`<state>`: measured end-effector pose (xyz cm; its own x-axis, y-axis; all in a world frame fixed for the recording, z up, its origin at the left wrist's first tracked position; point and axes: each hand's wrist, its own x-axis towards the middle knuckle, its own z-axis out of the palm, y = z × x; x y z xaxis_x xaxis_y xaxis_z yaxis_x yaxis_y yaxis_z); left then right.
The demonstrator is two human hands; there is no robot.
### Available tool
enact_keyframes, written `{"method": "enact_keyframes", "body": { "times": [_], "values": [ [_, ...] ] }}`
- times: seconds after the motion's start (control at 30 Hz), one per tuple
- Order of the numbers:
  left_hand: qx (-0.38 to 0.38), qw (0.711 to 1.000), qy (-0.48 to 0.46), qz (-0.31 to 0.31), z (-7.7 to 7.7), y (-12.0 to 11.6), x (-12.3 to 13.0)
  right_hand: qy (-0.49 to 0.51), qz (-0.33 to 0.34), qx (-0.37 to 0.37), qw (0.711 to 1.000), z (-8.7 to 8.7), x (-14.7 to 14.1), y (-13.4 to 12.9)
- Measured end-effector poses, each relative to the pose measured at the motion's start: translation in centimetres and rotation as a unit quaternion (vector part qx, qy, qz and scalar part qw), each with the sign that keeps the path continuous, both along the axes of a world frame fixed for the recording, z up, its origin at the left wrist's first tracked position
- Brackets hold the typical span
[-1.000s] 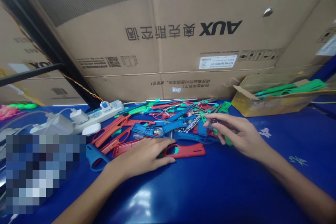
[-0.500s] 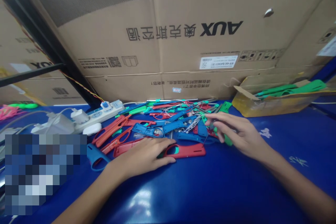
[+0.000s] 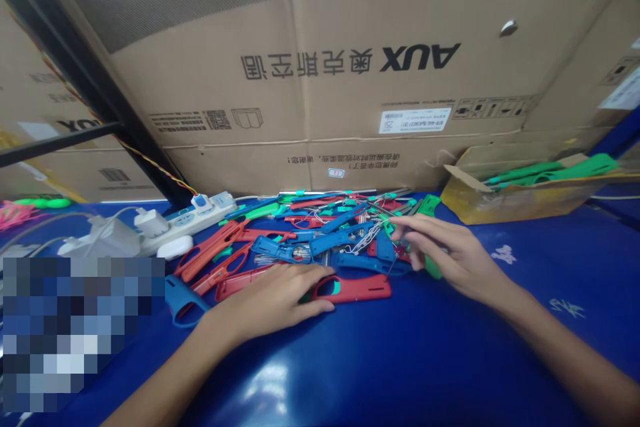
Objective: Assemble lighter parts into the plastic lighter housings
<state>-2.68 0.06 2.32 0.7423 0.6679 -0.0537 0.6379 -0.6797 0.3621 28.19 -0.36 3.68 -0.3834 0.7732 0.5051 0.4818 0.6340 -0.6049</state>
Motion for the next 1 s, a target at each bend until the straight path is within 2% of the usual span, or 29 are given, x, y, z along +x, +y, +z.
{"method": "enact_keyframes", "body": {
  "times": [0.2,0.3,0.47,0.7,0.87,1.0],
  "values": [
    [0.006,1.0,0.0,-0.004,-0.1,0.0,0.0,-0.008,-0.021,0.075,0.997,0.4,0.3,0.5],
    [0.004,1.0,0.004,-0.003,-0.2,0.1,0.0,-0.012,-0.018,0.05,0.999,0.1,0.4,0.4],
    [0.002,1.0,0.006,0.001,-0.1,0.1,0.0,0.006,0.01,-0.056,0.998,-0.7,0.2,0.0],
    [-0.002,1.0,0.01,-0.001,0.0,0.0,0.1,0.029,0.0,-0.025,0.999,-0.4,0.3,0.2],
    [-0.002,1.0,0.011,0.002,-0.1,0.1,0.0,-0.018,-0.023,0.024,0.999,-0.3,0.3,0.2],
    [-0.007,1.0,0.01,0.004,-0.1,0.1,0.1,-0.029,0.001,0.0,1.0,-0.7,0.4,0.1]
  ]
}}
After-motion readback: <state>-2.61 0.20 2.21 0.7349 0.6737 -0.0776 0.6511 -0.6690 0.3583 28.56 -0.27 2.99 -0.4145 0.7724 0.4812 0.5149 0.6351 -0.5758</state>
